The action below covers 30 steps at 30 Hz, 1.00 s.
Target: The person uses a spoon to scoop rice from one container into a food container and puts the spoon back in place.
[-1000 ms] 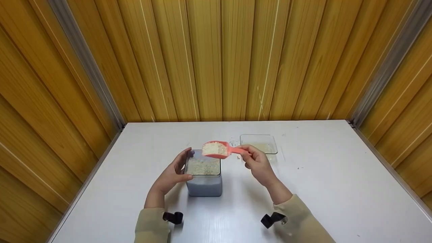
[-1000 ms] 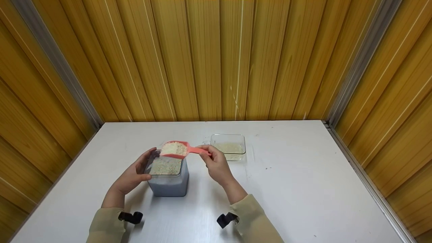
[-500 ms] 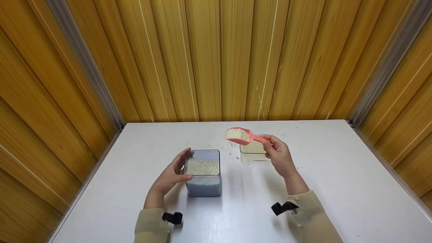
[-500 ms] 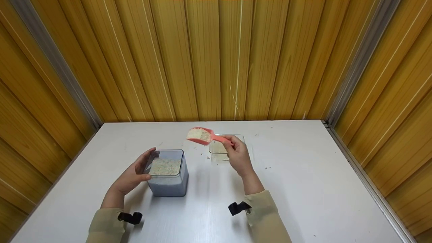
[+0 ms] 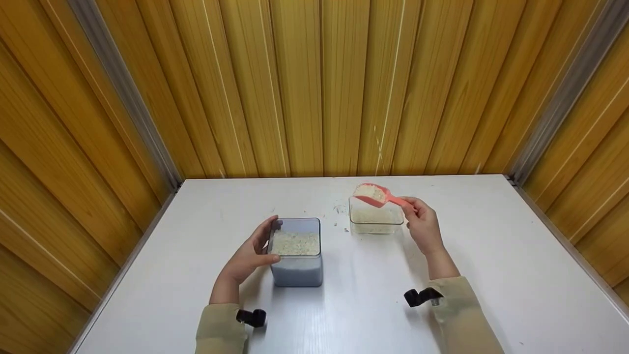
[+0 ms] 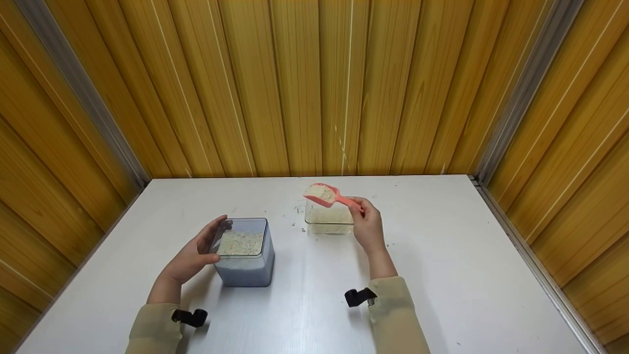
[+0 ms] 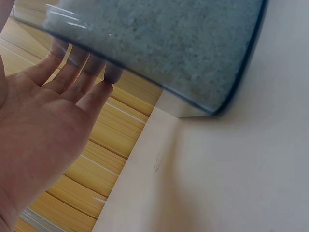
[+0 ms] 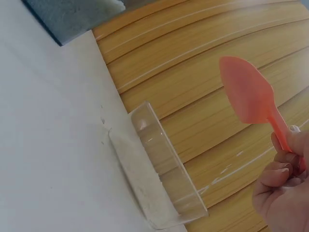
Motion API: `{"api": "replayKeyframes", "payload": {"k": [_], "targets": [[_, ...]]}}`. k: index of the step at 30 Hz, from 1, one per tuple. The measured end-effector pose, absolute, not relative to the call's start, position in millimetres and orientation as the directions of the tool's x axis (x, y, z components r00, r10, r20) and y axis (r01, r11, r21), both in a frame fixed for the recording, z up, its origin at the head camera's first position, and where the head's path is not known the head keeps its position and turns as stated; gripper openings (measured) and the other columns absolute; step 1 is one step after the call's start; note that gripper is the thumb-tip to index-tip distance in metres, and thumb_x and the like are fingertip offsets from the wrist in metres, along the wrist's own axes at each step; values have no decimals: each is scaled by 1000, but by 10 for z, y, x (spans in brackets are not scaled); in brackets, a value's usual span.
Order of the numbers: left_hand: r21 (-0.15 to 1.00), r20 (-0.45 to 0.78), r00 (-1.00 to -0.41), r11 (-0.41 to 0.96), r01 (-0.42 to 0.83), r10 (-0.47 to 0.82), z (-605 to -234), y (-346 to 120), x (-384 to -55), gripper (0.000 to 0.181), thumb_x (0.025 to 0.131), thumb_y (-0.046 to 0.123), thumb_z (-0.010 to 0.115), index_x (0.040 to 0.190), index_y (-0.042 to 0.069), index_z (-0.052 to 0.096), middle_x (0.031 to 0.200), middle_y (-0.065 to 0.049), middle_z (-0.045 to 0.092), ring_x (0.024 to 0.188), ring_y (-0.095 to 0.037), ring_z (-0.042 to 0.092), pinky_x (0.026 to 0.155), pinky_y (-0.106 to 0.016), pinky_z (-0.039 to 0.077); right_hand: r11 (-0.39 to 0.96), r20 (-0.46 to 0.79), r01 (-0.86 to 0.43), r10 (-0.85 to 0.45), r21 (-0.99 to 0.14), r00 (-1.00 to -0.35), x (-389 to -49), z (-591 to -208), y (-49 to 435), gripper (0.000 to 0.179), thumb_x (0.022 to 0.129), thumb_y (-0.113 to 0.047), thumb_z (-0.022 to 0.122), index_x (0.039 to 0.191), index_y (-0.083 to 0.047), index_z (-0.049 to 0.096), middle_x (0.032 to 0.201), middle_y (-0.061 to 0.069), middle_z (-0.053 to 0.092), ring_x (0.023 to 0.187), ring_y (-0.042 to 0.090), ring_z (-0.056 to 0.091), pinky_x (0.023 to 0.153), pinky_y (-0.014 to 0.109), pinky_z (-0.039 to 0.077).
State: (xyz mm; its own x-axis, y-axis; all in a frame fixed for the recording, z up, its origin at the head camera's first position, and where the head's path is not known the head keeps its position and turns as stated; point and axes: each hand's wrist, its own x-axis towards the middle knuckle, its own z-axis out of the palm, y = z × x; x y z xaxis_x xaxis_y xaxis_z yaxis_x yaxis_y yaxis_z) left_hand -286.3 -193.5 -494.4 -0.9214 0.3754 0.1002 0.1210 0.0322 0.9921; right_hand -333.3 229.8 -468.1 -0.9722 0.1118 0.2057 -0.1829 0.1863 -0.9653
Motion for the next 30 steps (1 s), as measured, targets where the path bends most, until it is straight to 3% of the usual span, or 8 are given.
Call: {"api": "replayKeyframes", "payload": {"k": [8,12,17,22,30], "targets": [[991,105,-918,32,126,383,-4939,-1932,-2869,108,80,22,88,165,21,21,175,-6,10,163,-28,2,132,-50,7,411,209,-132,149,-902,-967,-3419,-4805,2370,30,107,-12,52,132,1,63,96,9,56,82,13,45,66,19,38],[992,103,-916,30,124,387,-4946,-1934,-2877,108,80,21,88,165,21,21,175,-6,9,163,-28,1,131,-50,6,510,199,-109,125,-853,-972,-3409,-4824,2362,30,108,-14,51,132,2,60,113,20,64,90,19,50,71,20,41],[992,98,-917,32,120,386,-4945,-1928,-2880,108,80,21,88,165,22,21,175,-6,9,163,-27,1,131,-50,7,595,245,-130,115,-793,-963,-3394,-4810,2355,27,107,-12,53,128,4,61,113,23,65,94,28,57,79,34,47],[992,97,-916,31,119,390,-4941,-1933,-2883,109,80,21,88,165,21,21,175,-6,7,163,-27,0,131,-49,6,643,247,-120,111,-756,-963,-3384,-4772,2412,27,106,-9,52,127,6,60,121,28,65,107,37,61,95,52,51],[993,93,-917,32,115,388,-4934,-1940,-2881,109,80,19,88,165,21,20,176,-4,7,163,-26,-1,132,-48,6,698,193,-69,101,-713,-976,-3345,-4638,2577,30,107,-11,52,129,8,57,126,31,62,115,42,60,101,57,50]]}}
